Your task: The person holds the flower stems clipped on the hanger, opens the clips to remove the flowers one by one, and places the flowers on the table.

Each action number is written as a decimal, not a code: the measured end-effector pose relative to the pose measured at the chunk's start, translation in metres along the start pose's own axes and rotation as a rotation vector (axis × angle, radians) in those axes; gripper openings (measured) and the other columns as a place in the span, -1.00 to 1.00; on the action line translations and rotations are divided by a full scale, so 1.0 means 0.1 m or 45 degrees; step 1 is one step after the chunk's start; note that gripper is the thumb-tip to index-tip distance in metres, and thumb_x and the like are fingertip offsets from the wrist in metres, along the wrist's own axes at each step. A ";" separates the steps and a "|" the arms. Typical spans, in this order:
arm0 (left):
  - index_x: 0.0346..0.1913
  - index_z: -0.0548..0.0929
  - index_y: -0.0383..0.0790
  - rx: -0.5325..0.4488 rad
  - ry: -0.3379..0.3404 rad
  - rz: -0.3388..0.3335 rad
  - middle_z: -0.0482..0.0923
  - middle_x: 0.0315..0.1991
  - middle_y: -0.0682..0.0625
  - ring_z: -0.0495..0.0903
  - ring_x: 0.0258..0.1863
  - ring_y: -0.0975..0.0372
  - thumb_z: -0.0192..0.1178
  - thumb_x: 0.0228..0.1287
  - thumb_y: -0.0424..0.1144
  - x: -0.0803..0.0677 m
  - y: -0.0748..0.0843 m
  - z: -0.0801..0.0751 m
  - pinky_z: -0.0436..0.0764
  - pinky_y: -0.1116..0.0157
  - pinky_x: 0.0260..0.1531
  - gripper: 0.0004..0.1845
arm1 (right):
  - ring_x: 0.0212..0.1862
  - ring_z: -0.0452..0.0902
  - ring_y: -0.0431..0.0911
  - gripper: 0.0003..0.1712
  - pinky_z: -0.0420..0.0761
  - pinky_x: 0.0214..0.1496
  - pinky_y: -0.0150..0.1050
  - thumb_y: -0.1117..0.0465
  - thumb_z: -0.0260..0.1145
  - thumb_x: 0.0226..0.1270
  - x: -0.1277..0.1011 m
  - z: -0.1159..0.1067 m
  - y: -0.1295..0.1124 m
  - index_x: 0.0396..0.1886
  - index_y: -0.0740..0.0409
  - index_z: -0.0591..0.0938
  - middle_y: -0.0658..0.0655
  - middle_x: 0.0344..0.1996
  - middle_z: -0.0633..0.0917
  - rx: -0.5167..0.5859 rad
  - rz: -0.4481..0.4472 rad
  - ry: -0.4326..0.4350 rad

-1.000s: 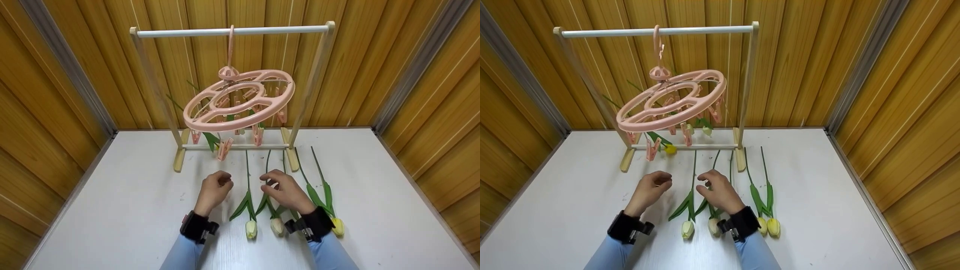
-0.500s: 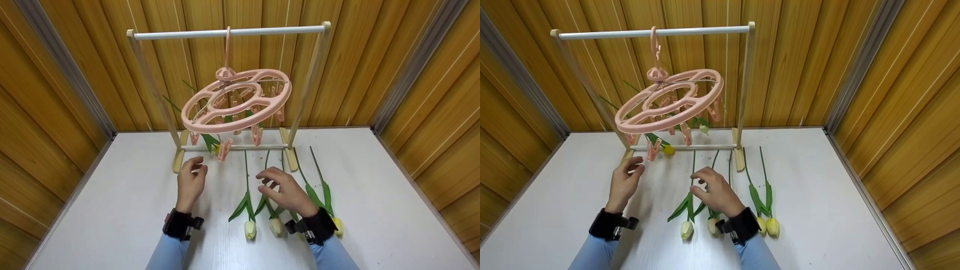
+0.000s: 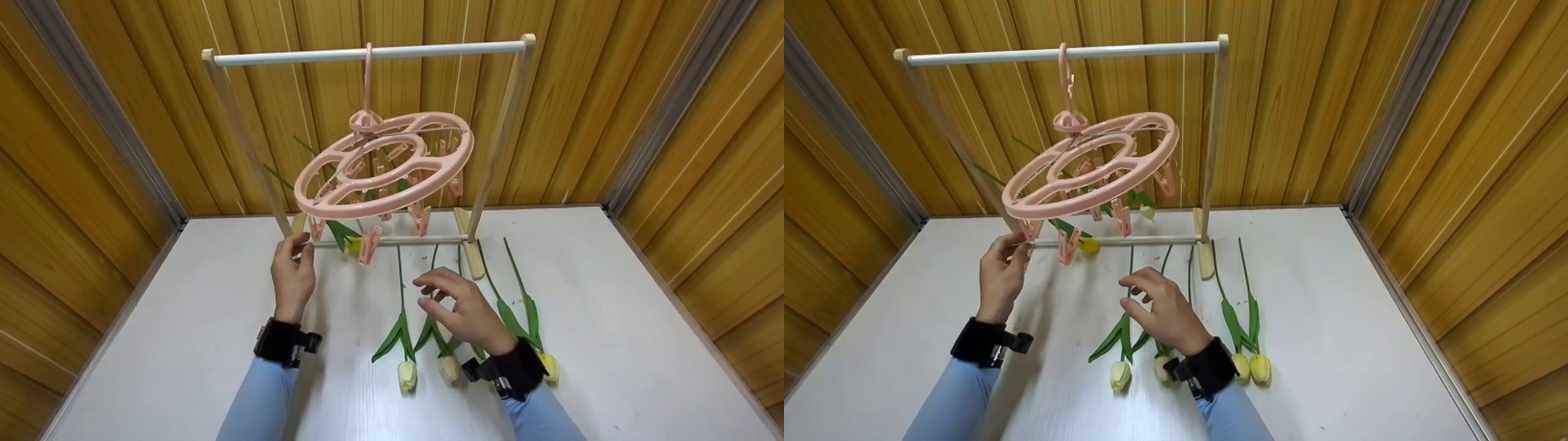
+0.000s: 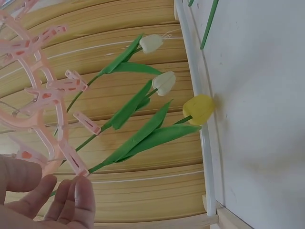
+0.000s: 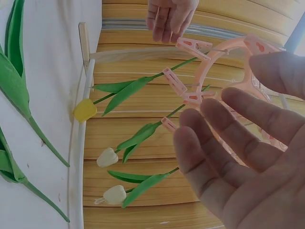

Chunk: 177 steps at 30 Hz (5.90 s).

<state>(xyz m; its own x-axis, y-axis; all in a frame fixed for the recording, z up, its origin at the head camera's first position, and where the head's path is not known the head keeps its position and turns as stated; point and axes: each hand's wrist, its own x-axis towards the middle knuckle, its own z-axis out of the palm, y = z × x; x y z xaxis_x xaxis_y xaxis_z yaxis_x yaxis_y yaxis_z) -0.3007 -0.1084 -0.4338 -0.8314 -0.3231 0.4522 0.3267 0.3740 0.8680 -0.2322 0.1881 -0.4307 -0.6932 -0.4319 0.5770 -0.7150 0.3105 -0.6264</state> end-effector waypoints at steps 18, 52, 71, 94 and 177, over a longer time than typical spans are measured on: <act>0.23 0.54 -0.45 -0.091 0.008 -0.167 0.54 0.19 -0.34 0.56 0.17 -0.13 0.28 0.33 -0.45 0.36 0.01 0.18 0.56 0.00 0.17 -0.57 | -0.04 0.67 0.07 -0.74 0.67 -0.05 -0.21 0.36 0.29 0.49 0.25 0.18 0.09 0.10 0.32 0.68 0.23 -0.03 0.71 0.110 0.074 0.180; 0.18 0.53 -0.41 -0.191 -0.074 -0.233 0.61 0.14 -0.33 0.56 0.19 -0.07 0.24 0.39 -0.44 0.38 0.04 0.38 0.47 0.04 0.23 -0.65 | -0.06 0.70 0.07 -0.74 0.66 -0.05 -0.35 0.42 0.36 0.40 0.38 0.42 0.27 0.04 0.43 0.68 0.33 -0.06 0.71 0.349 0.237 0.304; 0.12 0.62 -0.47 -0.183 -0.095 0.085 0.68 -0.04 -0.30 0.67 0.00 -0.07 0.29 0.43 -0.36 0.05 0.16 0.34 0.59 0.00 0.14 -0.70 | -0.04 0.66 -0.01 -0.72 0.64 -0.01 -0.30 0.40 0.33 0.44 0.22 0.31 0.27 0.09 0.38 0.68 0.30 -0.02 0.70 0.336 0.207 0.313; 0.20 0.61 -0.43 -0.314 -0.254 0.118 0.68 -0.04 -0.24 0.64 -0.20 0.09 0.30 0.44 -0.34 -0.32 0.43 0.28 0.61 0.41 -0.23 -0.65 | -0.01 0.64 -0.14 -0.75 0.61 0.09 -0.38 0.42 0.33 0.43 0.14 0.27 0.22 0.06 0.37 0.69 0.29 -0.03 0.70 0.345 0.206 0.337; 0.12 0.65 -0.43 -0.361 -0.838 0.149 0.69 -0.09 -0.26 0.66 -0.19 0.10 0.29 0.35 -0.45 -0.61 0.66 0.32 0.65 0.30 -0.13 -0.70 | -0.19 0.70 -0.08 -0.61 0.68 -0.14 -0.30 0.45 0.18 0.53 0.28 0.07 -0.03 0.29 0.46 0.52 0.38 0.01 0.67 0.532 0.182 0.338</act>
<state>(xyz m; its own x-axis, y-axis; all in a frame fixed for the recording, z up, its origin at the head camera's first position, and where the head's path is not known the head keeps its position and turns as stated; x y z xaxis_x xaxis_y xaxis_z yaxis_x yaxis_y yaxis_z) -0.2431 -0.0361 -0.4108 -0.8530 0.3286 0.4055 0.4598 0.1056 0.8817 -0.2491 0.1694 -0.4163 -0.8193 -0.1635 0.5496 -0.5515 -0.0376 -0.8333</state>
